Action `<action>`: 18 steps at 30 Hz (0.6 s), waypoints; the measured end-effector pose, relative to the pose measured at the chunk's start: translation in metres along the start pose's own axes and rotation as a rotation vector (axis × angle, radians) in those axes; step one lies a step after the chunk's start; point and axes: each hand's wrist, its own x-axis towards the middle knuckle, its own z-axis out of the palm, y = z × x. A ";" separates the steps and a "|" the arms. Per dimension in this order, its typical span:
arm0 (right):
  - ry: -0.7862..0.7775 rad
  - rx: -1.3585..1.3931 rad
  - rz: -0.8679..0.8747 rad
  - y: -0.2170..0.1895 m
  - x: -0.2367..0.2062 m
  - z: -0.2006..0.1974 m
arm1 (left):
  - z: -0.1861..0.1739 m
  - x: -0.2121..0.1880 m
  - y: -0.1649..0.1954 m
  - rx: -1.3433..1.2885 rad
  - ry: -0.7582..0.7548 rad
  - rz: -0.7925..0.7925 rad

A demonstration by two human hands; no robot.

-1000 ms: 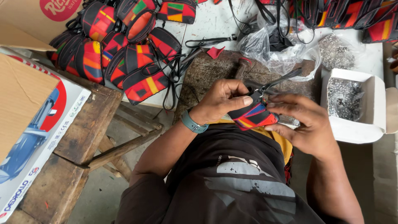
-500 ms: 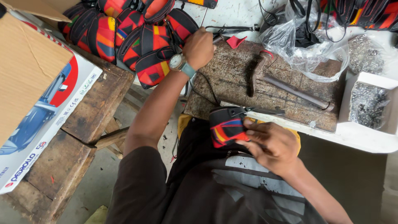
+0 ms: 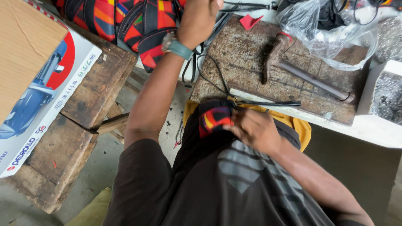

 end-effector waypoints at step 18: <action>-0.199 -0.090 0.042 0.008 0.005 0.013 | -0.002 -0.095 0.053 -0.973 -0.151 -0.423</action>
